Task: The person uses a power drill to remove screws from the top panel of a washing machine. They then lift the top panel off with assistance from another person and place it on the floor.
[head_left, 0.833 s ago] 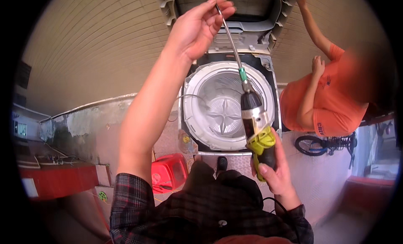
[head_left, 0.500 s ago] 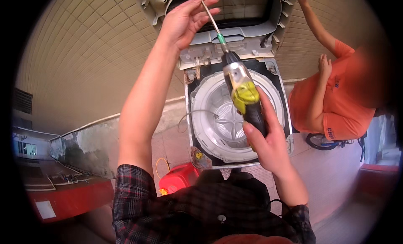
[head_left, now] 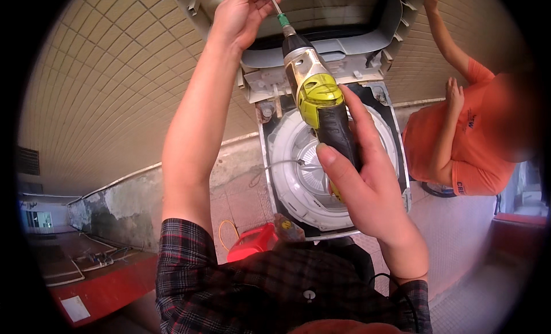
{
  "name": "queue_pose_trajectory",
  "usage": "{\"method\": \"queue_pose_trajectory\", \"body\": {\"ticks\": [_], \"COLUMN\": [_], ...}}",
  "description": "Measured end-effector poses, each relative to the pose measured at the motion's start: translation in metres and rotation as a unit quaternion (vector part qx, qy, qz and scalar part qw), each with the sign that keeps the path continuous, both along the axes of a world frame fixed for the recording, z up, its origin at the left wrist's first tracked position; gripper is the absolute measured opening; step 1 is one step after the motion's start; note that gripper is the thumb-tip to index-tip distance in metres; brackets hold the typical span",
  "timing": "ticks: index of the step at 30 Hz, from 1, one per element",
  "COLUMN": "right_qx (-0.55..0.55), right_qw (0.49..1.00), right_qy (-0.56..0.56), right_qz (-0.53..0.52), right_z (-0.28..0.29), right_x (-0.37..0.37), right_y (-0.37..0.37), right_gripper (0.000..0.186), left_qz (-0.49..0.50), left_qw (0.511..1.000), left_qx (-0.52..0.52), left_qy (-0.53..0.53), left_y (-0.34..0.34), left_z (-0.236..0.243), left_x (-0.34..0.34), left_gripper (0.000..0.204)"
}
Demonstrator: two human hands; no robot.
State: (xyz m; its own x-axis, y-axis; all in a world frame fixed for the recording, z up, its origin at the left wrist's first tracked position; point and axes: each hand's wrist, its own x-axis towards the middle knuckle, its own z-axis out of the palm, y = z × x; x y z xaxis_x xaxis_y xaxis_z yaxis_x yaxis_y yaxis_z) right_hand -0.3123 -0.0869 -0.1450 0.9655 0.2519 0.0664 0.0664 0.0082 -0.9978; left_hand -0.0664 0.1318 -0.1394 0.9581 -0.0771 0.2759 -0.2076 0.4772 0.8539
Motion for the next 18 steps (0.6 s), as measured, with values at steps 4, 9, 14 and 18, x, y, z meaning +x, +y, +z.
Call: {"method": "queue_pose_trajectory", "body": {"ticks": [4, 9, 14, 18], "right_qx": [0.003, -0.014, 0.008, 0.025], "right_qw": [1.000, 0.999, 0.999, 0.996], "right_qy": [0.025, 0.032, 0.045, 0.078], "right_qz": [0.002, 0.000, -0.018, -0.042], "right_z": [0.006, 0.007, 0.007, 0.008], "right_x": [0.001, 0.001, -0.002, -0.006], "right_y": [0.007, 0.010, 0.015, 0.015], "right_gripper": [0.072, 0.074, 0.074, 0.074], "left_qz": [0.015, 0.001, -0.011, -0.017], "left_qw": [1.000, 1.000, 1.000, 1.000], "left_qx": [0.004, -0.004, -0.008, -0.017], "left_qy": [-0.003, -0.003, -0.004, -0.014], "left_y": [0.007, 0.007, 0.010, 0.012], "left_z": [-0.003, -0.009, -0.010, -0.014], "left_x": [0.007, 0.011, 0.014, 0.013], "left_gripper": [0.037, 0.036, 0.037, 0.036]}}
